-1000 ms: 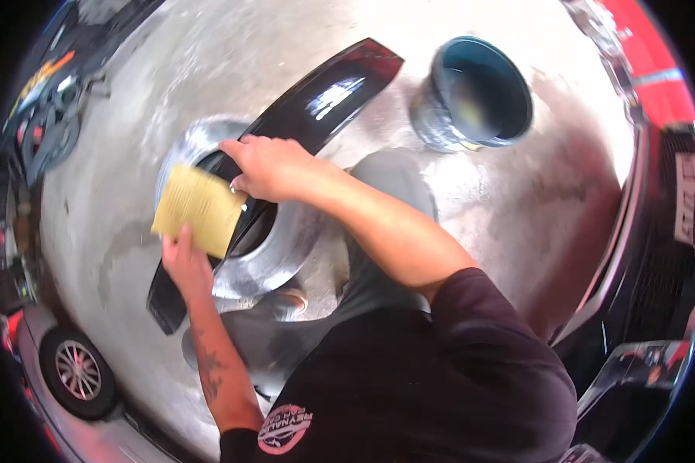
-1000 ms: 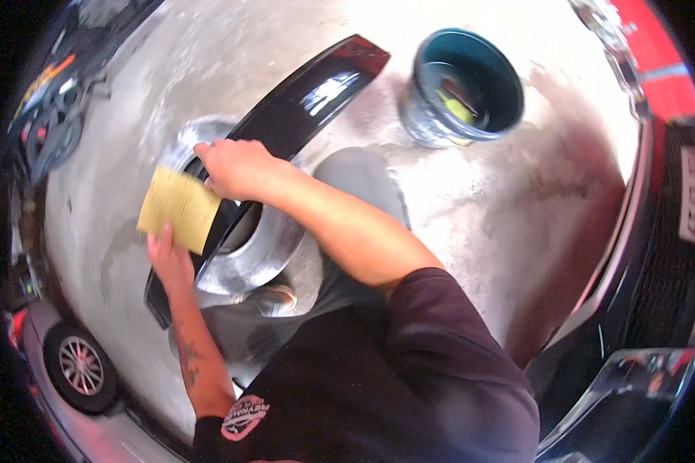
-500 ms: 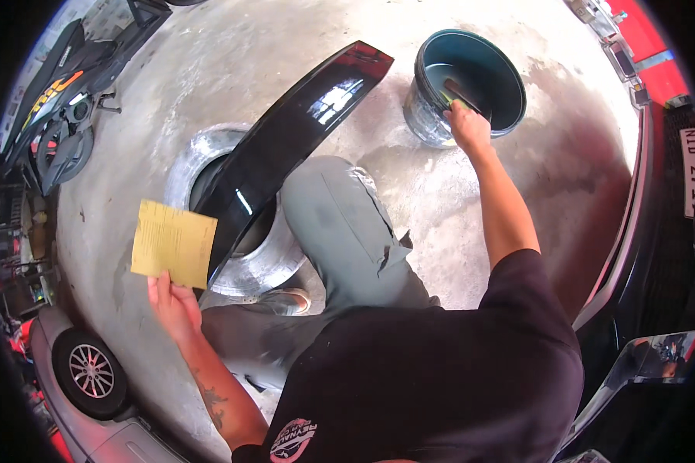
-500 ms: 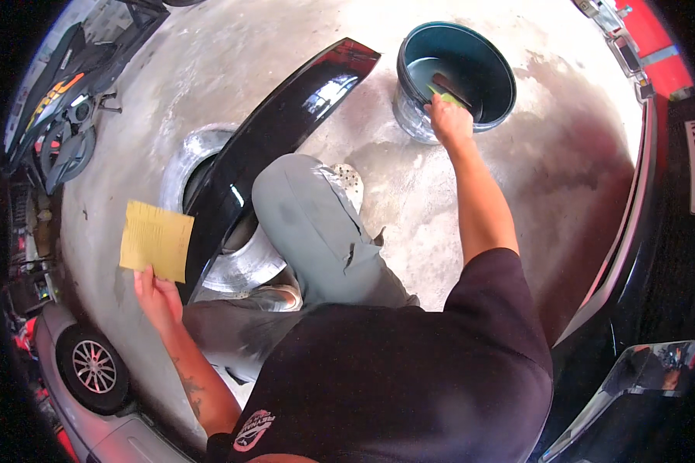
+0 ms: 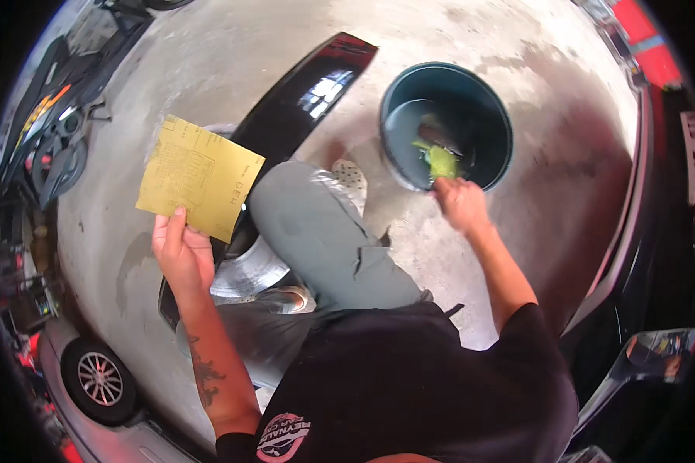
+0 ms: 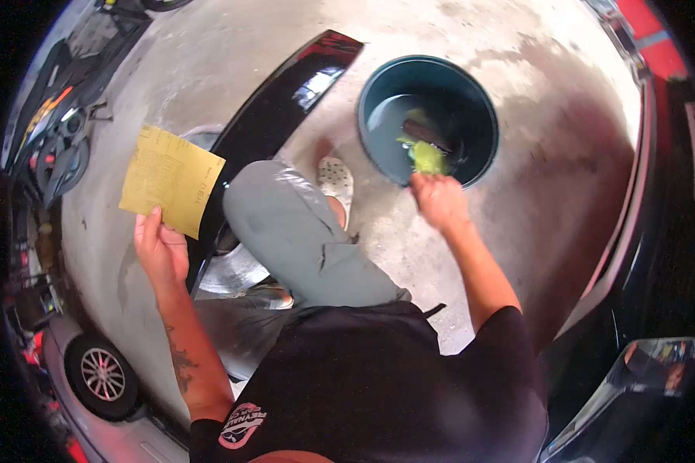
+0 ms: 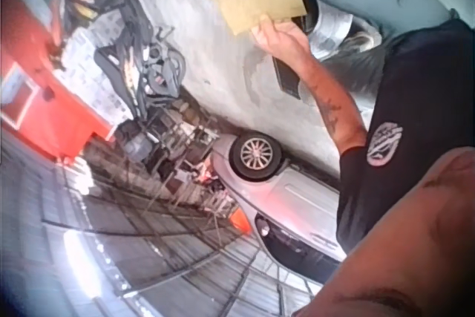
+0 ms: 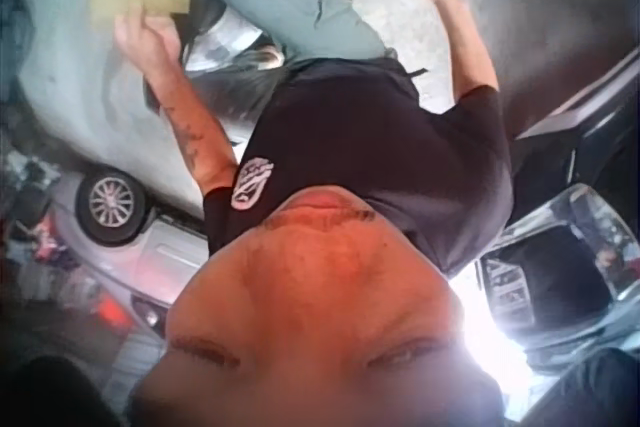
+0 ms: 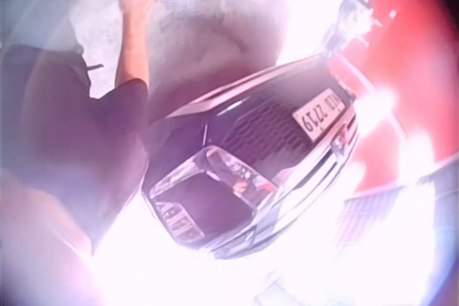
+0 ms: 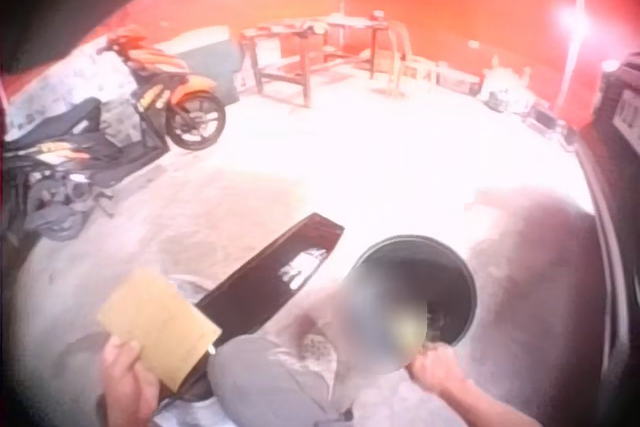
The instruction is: The person sands a black car spoiler using sandpaper and water from a bucket, wipes the part with a cloth, and handles a sanding block to sand the surface.
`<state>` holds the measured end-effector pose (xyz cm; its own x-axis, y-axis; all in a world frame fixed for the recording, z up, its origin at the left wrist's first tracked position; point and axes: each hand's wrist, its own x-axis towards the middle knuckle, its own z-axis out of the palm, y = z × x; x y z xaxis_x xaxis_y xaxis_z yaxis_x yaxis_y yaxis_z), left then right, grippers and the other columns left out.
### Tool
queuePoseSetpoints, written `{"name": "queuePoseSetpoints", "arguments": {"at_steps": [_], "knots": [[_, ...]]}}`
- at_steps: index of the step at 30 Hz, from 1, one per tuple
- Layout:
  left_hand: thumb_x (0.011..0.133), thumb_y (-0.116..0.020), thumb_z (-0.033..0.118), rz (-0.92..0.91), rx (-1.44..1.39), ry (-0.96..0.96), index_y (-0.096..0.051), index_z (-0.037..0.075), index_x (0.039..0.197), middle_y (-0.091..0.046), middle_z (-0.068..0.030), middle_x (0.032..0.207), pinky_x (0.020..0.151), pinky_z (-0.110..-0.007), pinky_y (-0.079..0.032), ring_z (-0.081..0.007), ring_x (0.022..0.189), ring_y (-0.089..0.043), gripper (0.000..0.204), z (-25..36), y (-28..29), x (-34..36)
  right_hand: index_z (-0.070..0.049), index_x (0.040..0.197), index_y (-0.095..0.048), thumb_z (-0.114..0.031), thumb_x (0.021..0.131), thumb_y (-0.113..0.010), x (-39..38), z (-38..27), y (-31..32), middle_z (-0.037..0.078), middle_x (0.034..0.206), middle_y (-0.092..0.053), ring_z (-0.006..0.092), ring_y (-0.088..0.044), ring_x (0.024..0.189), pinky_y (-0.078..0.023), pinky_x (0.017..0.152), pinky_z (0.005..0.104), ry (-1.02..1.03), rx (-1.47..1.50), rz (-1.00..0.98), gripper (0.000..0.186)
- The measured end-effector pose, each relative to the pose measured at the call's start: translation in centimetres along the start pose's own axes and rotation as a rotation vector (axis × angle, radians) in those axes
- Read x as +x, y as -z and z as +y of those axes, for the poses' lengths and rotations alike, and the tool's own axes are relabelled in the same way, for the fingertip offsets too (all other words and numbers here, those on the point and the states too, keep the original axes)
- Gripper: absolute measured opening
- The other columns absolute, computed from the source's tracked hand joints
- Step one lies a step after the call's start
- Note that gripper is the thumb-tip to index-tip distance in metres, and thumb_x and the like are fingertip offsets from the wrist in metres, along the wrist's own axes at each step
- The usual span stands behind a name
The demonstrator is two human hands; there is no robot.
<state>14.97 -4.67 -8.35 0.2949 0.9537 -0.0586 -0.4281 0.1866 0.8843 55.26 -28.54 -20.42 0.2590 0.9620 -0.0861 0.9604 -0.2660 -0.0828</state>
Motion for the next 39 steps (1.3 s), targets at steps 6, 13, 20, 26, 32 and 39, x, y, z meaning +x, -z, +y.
{"name": "queuePoseSetpoints", "arguments": {"at_steps": [6, 13, 20, 26, 32, 39], "knots": [[0.102, -0.047, 0.001, -0.054, 0.037, 0.091, -0.045, -0.008, 0.139, -0.060, -0.0194, 0.132, 0.100, -0.039, -0.052, -0.0261, 0.120, -0.062, 0.038, -1.2, -3.0, 0.2, -0.010, 0.092, -0.062, -0.036, 0.091, -0.064, -7.4, -3.5, 1.5, 0.009, 0.085, -0.071, 0.0278, -0.069, 0.084, -0.053, 0.072, 0.0420, 0.001, 0.108, -0.091, 0.026], [0.099, -0.049, 0.002, -0.148, 0.058, 0.208, -0.042, -0.004, 0.142, -0.058, -0.0179, 0.136, 0.105, -0.040, -0.048, -0.0269, 0.124, -0.059, 0.044, -3.6, -6.5, -0.1, -0.011, 0.117, -0.062, -0.041, 0.087, -0.070, -0.5, 0.4, -0.1, 0.015, 0.110, -0.069, 0.0312, -0.067, 0.106, -0.054, 0.085, 0.0459, -0.311, 0.226, -0.405, 0.043], [0.098, -0.052, 0.000, -0.358, -0.066, 0.402, -0.053, 0.001, 0.129, -0.066, -0.0138, 0.118, 0.076, -0.035, -0.060, -0.0213, 0.097, -0.071, 0.032, -12.6, -16.7, -0.9, -0.012, 0.128, -0.056, -0.022, 0.093, -0.058, 7.6, 5.4, -10.5, 0.015, 0.130, -0.062, 0.0364, -0.062, 0.118, -0.049, 0.097, 0.0543, -0.298, -0.140, -0.386, 0.036], [0.098, -0.044, -0.001, -0.353, 0.451, 0.353, -0.056, 0.001, 0.129, -0.070, -0.0081, 0.093, 0.059, -0.025, -0.054, -0.0117, 0.069, -0.067, 0.034, -17.0, -18.7, 1.7, -0.009, 0.138, -0.047, -0.027, 0.094, -0.060, 5.1, 4.7, -6.4, 0.020, 0.126, -0.062, 0.0297, -0.064, 0.112, -0.053, 0.089, 0.0431, -0.468, 0.252, -0.242, 0.049], [0.101, -0.042, 0.002, -0.410, 0.473, 0.459, -0.054, 0.003, 0.133, -0.071, -0.0092, 0.103, 0.060, -0.023, -0.054, -0.0112, 0.078, -0.069, 0.034, -17.7, -19.5, 1.2, -0.014, 0.162, -0.021, -0.023, 0.102, -0.047, 3.0, -0.4, 3.2, 0.002, 0.107, -0.049, 0.0111, -0.047, 0.083, -0.044, 0.072, 0.0255, -0.419, 1.251, 0.302, 0.066], [0.101, -0.048, 0.005, -0.542, 0.413, 0.537, -0.052, 0.006, 0.136, -0.067, -0.0085, 0.113, 0.069, -0.027, -0.059, -0.0136, 0.090, -0.070, 0.035, -16.7, -21.0, 0.6, -0.005, 0.145, -0.045, -0.016, 0.094, -0.065, 4.0, -5.9, 5.5, 0.018, 0.126, -0.056, 0.0293, -0.056, 0.113, -0.045, 0.101, 0.0401, -0.214, 0.973, 0.534, 0.056]]}}
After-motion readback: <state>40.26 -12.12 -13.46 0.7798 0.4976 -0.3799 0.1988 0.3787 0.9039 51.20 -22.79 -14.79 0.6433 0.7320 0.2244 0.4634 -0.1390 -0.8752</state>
